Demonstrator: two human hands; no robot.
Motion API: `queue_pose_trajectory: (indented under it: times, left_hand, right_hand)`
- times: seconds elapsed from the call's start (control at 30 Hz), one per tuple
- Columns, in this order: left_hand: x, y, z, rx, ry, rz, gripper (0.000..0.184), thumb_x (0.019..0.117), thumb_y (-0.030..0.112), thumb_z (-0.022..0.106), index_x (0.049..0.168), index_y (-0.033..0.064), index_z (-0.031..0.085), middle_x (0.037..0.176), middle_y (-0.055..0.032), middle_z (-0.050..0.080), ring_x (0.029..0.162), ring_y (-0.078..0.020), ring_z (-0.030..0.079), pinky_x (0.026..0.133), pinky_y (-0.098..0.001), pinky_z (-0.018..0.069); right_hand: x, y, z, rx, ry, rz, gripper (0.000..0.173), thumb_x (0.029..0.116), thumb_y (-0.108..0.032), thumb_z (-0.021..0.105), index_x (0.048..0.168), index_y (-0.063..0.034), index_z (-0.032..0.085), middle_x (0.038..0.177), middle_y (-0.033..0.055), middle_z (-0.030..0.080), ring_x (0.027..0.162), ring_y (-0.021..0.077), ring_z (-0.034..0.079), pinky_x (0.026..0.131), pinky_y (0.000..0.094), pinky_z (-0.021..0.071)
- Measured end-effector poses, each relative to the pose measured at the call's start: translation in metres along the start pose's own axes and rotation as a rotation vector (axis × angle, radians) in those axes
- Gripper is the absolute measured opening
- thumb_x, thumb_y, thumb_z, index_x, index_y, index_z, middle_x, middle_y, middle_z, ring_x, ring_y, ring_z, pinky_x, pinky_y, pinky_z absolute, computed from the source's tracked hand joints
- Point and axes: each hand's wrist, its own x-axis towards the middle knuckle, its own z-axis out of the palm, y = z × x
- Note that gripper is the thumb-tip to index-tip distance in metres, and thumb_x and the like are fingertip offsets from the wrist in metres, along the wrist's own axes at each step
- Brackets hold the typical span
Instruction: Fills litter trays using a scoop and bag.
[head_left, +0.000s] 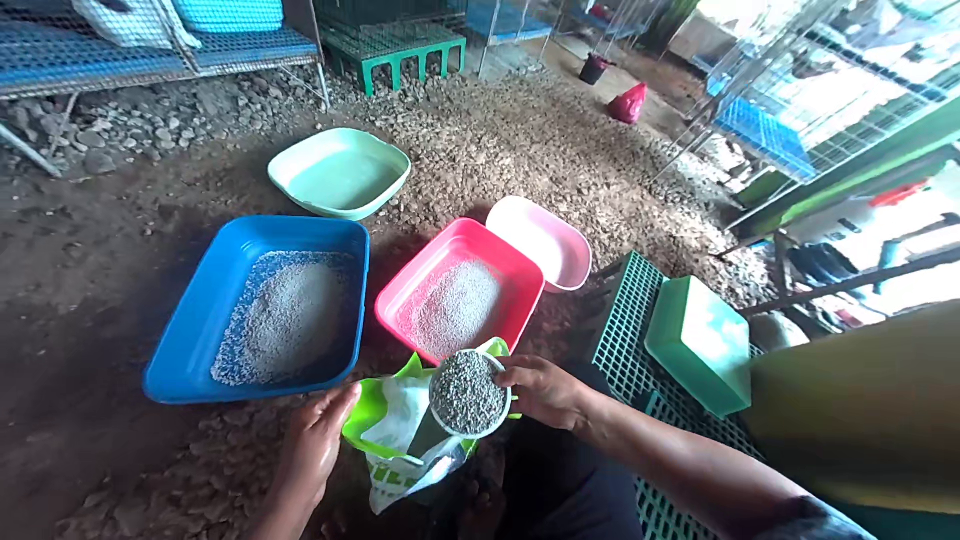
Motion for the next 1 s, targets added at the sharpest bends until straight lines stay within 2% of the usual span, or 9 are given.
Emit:
queue_pose_trajectory:
  times: [0.1, 0.2, 0.37, 0.5, 0.63, 0.7, 0.83, 0.93, 1.0]
  left_hand:
    - [-0.005, -0.004, -0.019, 0.218, -0.082, 0.020, 0.028, 0.1021, 0.017, 0.056, 0.085, -0.0013, 0.068, 0.078, 0.0000, 0.061, 0.076, -0.0025, 0.057, 0.078, -0.0284, 0.0494]
    - [-0.013, -0.013, -0.032, 0.361, -0.162, 0.087, 0.035, 0.1020, 0.022, 0.055, 0.082, -0.0041, 0.068, 0.070, -0.0071, 0.059, 0.068, -0.0137, 0.056, 0.069, -0.0393, 0.0492]
    - [-0.023, -0.015, -0.040, 0.373, -0.269, 0.097, 0.037, 0.1031, 0.024, 0.055, 0.082, -0.0037, 0.068, 0.072, -0.0088, 0.060, 0.067, -0.0154, 0.058, 0.065, -0.0374, 0.0500]
    - [-0.019, -0.013, -0.038, 0.360, -0.306, 0.006, 0.036, 0.1031, 0.024, 0.056, 0.082, -0.0033, 0.067, 0.076, -0.0087, 0.060, 0.071, -0.0168, 0.057, 0.069, -0.0383, 0.0484]
    - [-0.015, -0.006, -0.035, 0.377, -0.344, -0.039, 0.034, 0.1029, 0.027, 0.058, 0.089, -0.0024, 0.067, 0.073, -0.0076, 0.058, 0.068, -0.0173, 0.056, 0.066, -0.0386, 0.0479]
    - [-0.014, -0.006, -0.032, 0.368, -0.346, -0.055, 0.029, 0.1024, 0.027, 0.058, 0.098, -0.0009, 0.065, 0.073, -0.0066, 0.057, 0.066, -0.0172, 0.056, 0.064, -0.0383, 0.0481]
    - [-0.013, -0.014, -0.021, 0.282, -0.289, -0.014, 0.031, 0.0972, 0.021, 0.061, 0.119, -0.0012, 0.059, 0.082, -0.0071, 0.062, 0.071, -0.0169, 0.061, 0.067, -0.0375, 0.0526]
    - [-0.012, -0.007, -0.013, 0.245, -0.245, 0.099, 0.040, 0.0914, 0.009, 0.065, 0.128, -0.0047, 0.054, 0.103, -0.0142, 0.064, 0.083, -0.0200, 0.065, 0.073, -0.0385, 0.0558]
    - [-0.011, -0.008, -0.010, 0.248, -0.257, 0.266, 0.037, 0.0879, 0.001, 0.061, 0.125, -0.0043, 0.058, 0.112, -0.0156, 0.065, 0.087, -0.0184, 0.065, 0.074, -0.0346, 0.0562]
  right_hand:
    - [0.016, -0.031, 0.018, -0.034, -0.004, -0.059, 0.027, 0.0981, -0.010, 0.052, 0.123, -0.0042, 0.060, 0.103, 0.0080, 0.072, 0.091, 0.0198, 0.072, 0.080, 0.0398, 0.0617]
    - [0.049, -0.061, 0.047, -0.074, -0.003, -0.100, 0.024, 0.1050, -0.013, 0.047, 0.123, -0.0025, 0.057, 0.103, 0.0100, 0.070, 0.090, 0.0209, 0.071, 0.080, 0.0398, 0.0615]
    - [0.160, -0.081, 0.111, -0.207, 0.073, -0.156, 0.034, 0.1052, -0.016, 0.056, 0.135, -0.0003, 0.056, 0.117, 0.0184, 0.065, 0.098, 0.0256, 0.067, 0.084, 0.0421, 0.0569]
    - [0.273, -0.063, 0.156, -0.803, 0.193, -0.493, 0.061, 0.0869, -0.016, 0.082, 0.141, -0.0001, 0.058, 0.130, 0.0282, 0.063, 0.118, 0.0398, 0.063, 0.101, 0.0553, 0.0515]
    - [0.328, -0.055, 0.191, -1.354, 0.195, -0.820, 0.061, 0.0820, -0.012, 0.083, 0.139, -0.0080, 0.063, 0.156, 0.0308, 0.039, 0.144, 0.0498, 0.036, 0.117, 0.0600, 0.0352]
    - [0.335, -0.056, 0.201, -1.547, 0.169, -1.104, 0.046, 0.0882, -0.004, 0.073, 0.134, -0.0081, 0.068, 0.152, 0.0300, 0.045, 0.142, 0.0489, 0.041, 0.119, 0.0587, 0.0325]
    - [0.327, -0.085, 0.210, -1.708, 0.183, -1.691, 0.037, 0.0893, 0.004, 0.066, 0.122, -0.0116, 0.075, 0.140, 0.0208, 0.062, 0.131, 0.0431, 0.058, 0.112, 0.0586, 0.0426]
    - [0.274, -0.117, 0.205, -1.607, 0.292, -1.645, 0.044, 0.0854, 0.006, 0.068, 0.124, -0.0143, 0.075, 0.143, 0.0193, 0.061, 0.135, 0.0460, 0.053, 0.109, 0.0727, 0.0345]
    - [0.223, -0.135, 0.184, -1.447, 0.336, -1.433, 0.049, 0.0796, 0.002, 0.074, 0.126, -0.0129, 0.073, 0.147, 0.0231, 0.055, 0.139, 0.0483, 0.046, 0.108, 0.0729, 0.0349]
